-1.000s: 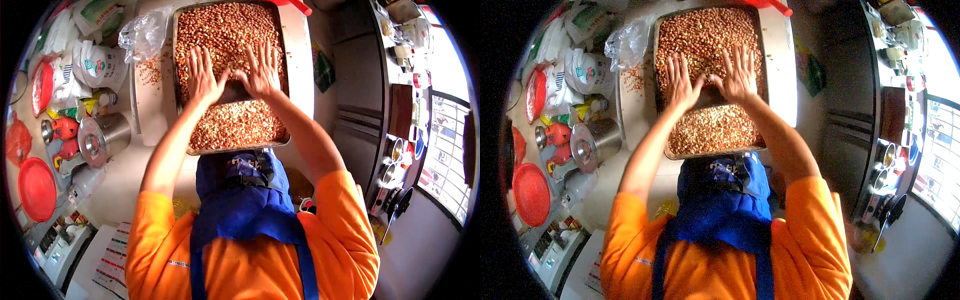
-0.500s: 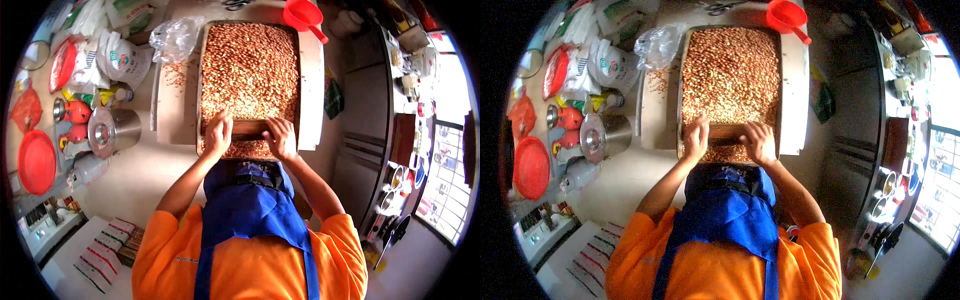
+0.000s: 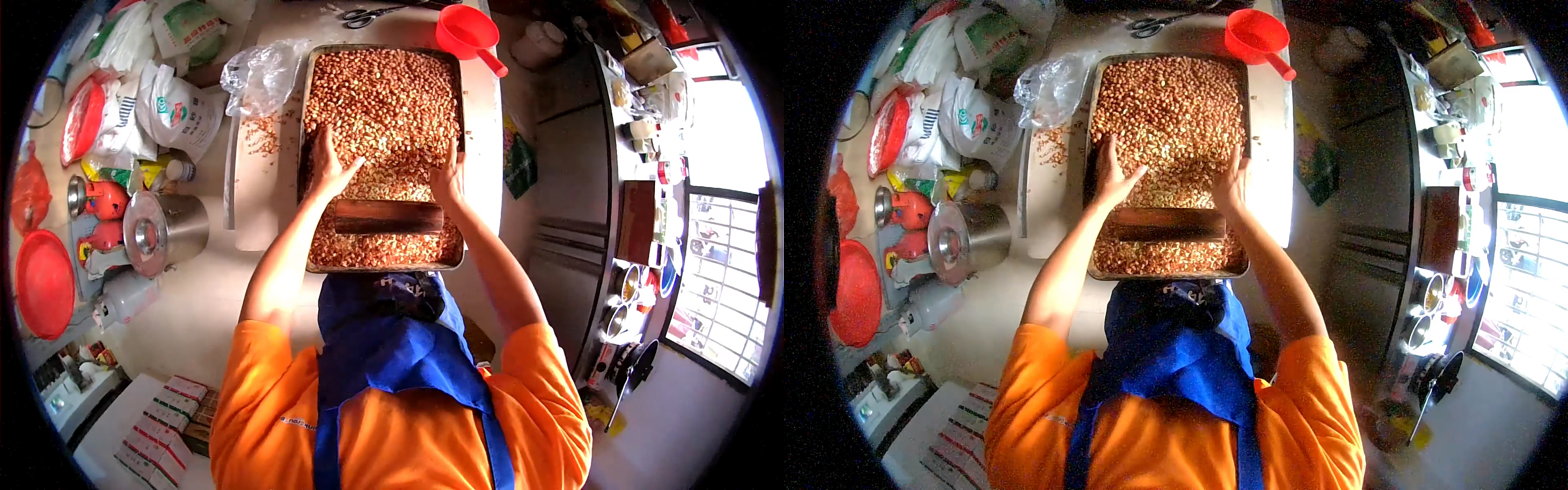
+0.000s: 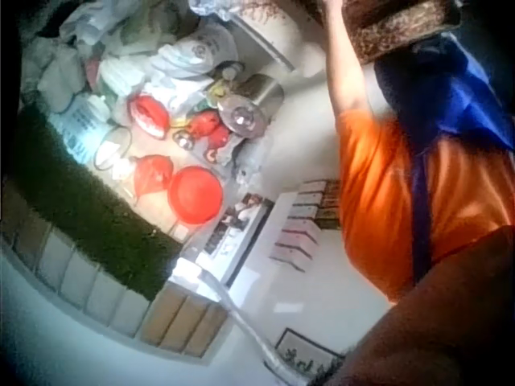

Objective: The person uses both hands to spread and sort peanuts on a large metal tray. The person periodically picks up a metal bowl to collect or move items and uses a wooden rolling pin to spread the peanuts across the tray surface.

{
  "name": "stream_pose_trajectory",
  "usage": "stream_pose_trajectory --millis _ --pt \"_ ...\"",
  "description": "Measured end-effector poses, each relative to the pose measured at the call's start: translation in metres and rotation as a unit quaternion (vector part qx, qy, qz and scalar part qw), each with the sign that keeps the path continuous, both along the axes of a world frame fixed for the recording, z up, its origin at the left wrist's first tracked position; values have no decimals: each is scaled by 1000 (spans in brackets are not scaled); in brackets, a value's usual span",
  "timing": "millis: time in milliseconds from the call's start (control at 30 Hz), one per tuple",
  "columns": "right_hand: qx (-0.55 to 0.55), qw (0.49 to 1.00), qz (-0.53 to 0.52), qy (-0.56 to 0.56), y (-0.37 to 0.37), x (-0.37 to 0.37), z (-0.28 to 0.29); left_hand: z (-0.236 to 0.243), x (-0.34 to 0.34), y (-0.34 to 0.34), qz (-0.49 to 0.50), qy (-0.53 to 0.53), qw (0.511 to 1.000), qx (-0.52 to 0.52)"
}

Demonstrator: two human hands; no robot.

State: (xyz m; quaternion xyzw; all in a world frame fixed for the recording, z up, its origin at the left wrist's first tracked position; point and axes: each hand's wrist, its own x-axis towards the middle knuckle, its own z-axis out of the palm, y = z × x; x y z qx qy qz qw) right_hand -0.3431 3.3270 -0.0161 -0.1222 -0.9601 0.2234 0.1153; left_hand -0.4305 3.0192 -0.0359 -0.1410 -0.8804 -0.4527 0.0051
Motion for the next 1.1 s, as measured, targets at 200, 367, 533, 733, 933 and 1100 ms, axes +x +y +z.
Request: stream_pose_trajectory --millis 200,367,533,733,933,1100 --pt "-1 965 48 -258 -64 -39 62 6 11 6 -70 -107 991 -35" --pt "-51 943 183 -272 -85 -28 67 26 39 22 -134 -102 986 14" --pt "-119 946 270 -132 -66 26 88 55 85 -24 -135 37 982 -125" --pt "114 931 299 -176 -73 85 99 88 121 -43 -233 -59 926 -292" --pt "59 954 288 -54 -86 67 105 68 112 -68 -169 -24 962 -215" --pt "67 974 207 -70 -113 53 90 65 94 -60 -92 107 977 -157"
